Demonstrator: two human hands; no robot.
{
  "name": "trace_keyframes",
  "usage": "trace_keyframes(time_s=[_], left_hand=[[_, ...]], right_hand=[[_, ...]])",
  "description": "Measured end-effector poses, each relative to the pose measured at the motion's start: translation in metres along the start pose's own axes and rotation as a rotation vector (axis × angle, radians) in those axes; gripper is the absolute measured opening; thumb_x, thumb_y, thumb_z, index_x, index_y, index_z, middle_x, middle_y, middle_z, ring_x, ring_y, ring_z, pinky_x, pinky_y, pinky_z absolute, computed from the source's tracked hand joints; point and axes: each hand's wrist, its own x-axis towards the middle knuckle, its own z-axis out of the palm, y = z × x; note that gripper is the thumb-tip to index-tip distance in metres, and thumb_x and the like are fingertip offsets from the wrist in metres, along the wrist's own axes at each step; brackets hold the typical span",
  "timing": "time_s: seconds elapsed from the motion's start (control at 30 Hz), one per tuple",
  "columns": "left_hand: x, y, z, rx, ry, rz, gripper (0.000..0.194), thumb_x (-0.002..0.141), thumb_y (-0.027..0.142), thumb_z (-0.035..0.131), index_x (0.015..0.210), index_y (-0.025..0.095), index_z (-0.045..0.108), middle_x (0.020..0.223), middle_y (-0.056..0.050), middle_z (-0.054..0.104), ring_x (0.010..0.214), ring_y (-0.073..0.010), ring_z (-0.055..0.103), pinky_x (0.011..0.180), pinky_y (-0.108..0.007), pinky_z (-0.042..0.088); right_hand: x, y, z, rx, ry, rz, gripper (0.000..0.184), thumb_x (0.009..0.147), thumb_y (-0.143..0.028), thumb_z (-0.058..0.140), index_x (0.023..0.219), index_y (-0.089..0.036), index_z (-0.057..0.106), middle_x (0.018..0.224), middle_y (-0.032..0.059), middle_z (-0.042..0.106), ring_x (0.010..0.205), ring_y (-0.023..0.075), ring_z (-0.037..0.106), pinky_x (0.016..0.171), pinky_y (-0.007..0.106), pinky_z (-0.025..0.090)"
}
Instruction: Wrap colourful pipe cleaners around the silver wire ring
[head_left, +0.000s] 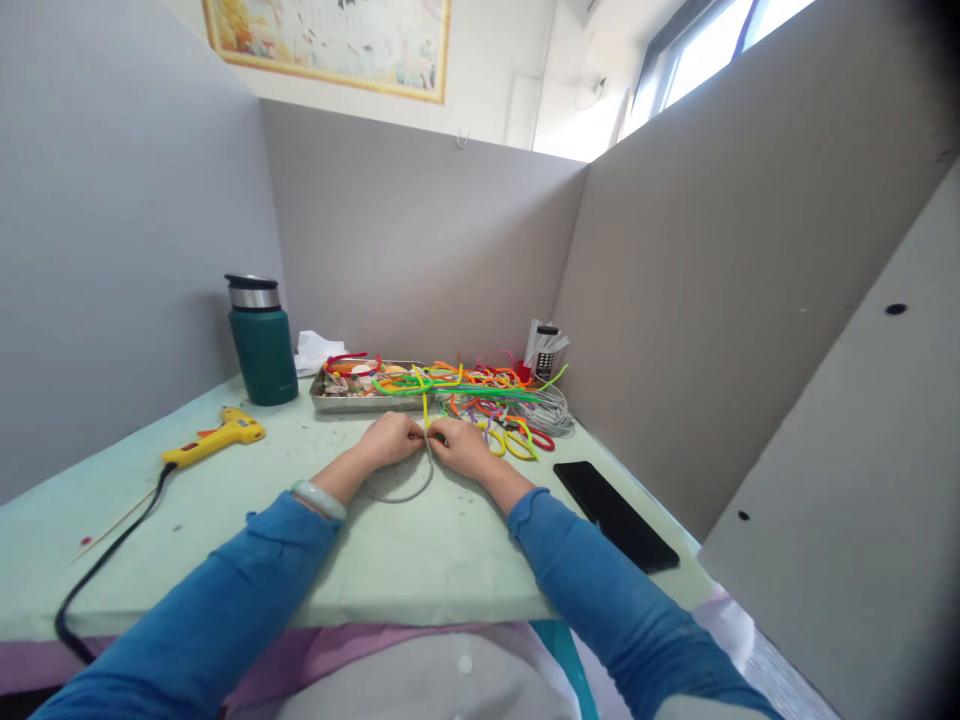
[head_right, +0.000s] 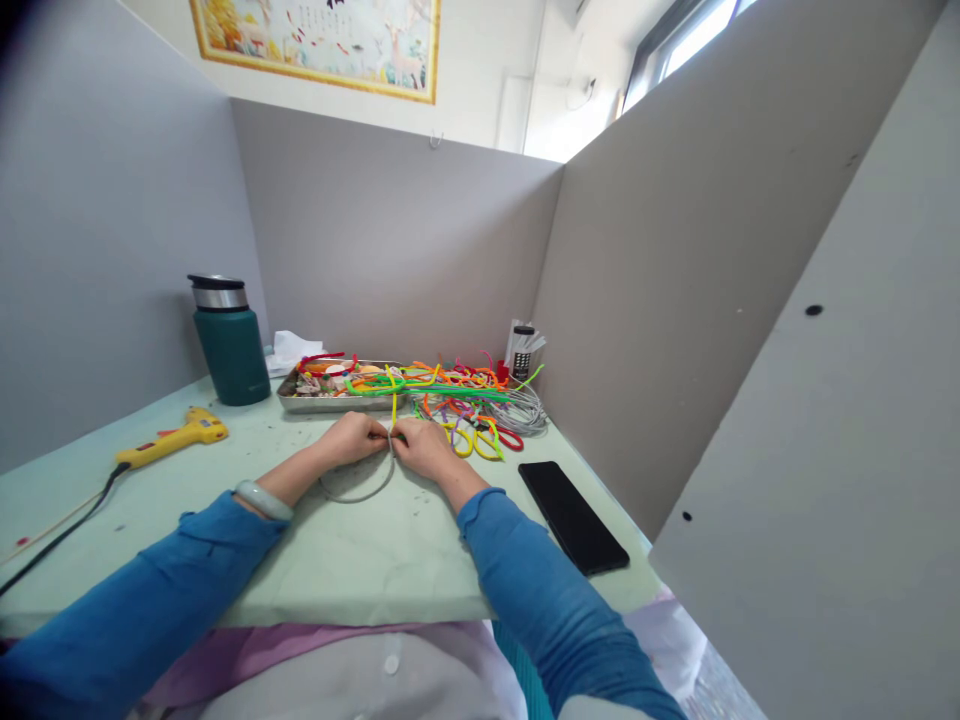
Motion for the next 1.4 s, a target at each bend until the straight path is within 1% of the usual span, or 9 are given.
trace_keyframes(time_s=[0.23, 0.47, 0.67, 1.0, 1.13, 1.4], left_hand=[[-0.0011, 0.0012, -0.0003, -0.004, -0.007, -0.009, 0.025, 0.069, 0.029, 0.048, 0.070, 0.020, 0.071, 0.063, -0.003, 0.065, 0.056, -0.0118, 0.049, 0.053, -0.021, 0.027], [-0.0019, 0.0008, 0.0004, -0.026, -0.001, 0.033, 0.025, 0.068, 0.028, 0.047, 0.066, 0.019, 0.069, 0.060, -0.002, 0.063, 0.055, -0.0117, 0.048, 0.053, -0.022, 0.026], [-0.0031, 0.0025, -0.0008, -0.016, -0.010, 0.068, 0.025, 0.069, 0.027, 0.045, 0.066, 0.018, 0.068, 0.058, -0.002, 0.061, 0.054, -0.0116, 0.047, 0.053, -0.022, 0.026], [-0.0034, 0.0044, -0.0010, -0.044, -0.023, 0.033, 0.026, 0.067, 0.028, 0.046, 0.066, 0.016, 0.068, 0.056, -0.002, 0.061, 0.051, -0.0101, 0.042, 0.051, -0.022, 0.024], [-0.0033, 0.0043, -0.0011, -0.054, -0.028, 0.036, 0.025, 0.066, 0.028, 0.046, 0.067, 0.016, 0.069, 0.057, -0.001, 0.061, 0.052, -0.0102, 0.044, 0.050, -0.022, 0.024], [-0.0031, 0.0055, -0.0039, -0.071, -0.034, 0.020, 0.025, 0.066, 0.027, 0.047, 0.068, 0.017, 0.070, 0.057, -0.001, 0.061, 0.053, -0.0108, 0.046, 0.050, -0.022, 0.025]], right_hand=[[0.0003, -0.0006, -0.0033, 0.003, 0.015, 0.012, 0.012, 0.078, -0.021, 0.052, 0.084, -0.019, 0.062, 0.083, 0.0020, 0.062, 0.075, 0.0127, 0.053, 0.063, 0.021, 0.033], [0.0001, -0.0018, -0.0041, 0.014, 0.017, 0.027, 0.011, 0.077, -0.021, 0.053, 0.083, -0.020, 0.062, 0.083, 0.0019, 0.062, 0.076, 0.0132, 0.053, 0.064, 0.022, 0.034], [-0.0002, -0.0020, -0.0042, 0.001, 0.023, 0.026, 0.011, 0.077, -0.021, 0.052, 0.082, -0.019, 0.062, 0.081, 0.0019, 0.061, 0.073, 0.0128, 0.052, 0.062, 0.022, 0.033], [0.0006, 0.0005, -0.0021, 0.014, 0.010, 0.040, 0.012, 0.077, -0.023, 0.053, 0.081, -0.019, 0.063, 0.080, 0.0018, 0.062, 0.072, 0.0126, 0.052, 0.061, 0.021, 0.033], [0.0008, 0.0016, -0.0020, 0.041, -0.002, 0.038, 0.011, 0.076, -0.022, 0.053, 0.080, -0.019, 0.063, 0.078, 0.0011, 0.062, 0.071, 0.0121, 0.052, 0.060, 0.021, 0.032], [0.0007, 0.0023, -0.0016, 0.072, -0.008, 0.040, 0.012, 0.077, -0.022, 0.053, 0.081, -0.018, 0.063, 0.079, 0.0018, 0.062, 0.071, 0.0121, 0.051, 0.062, 0.021, 0.033]])
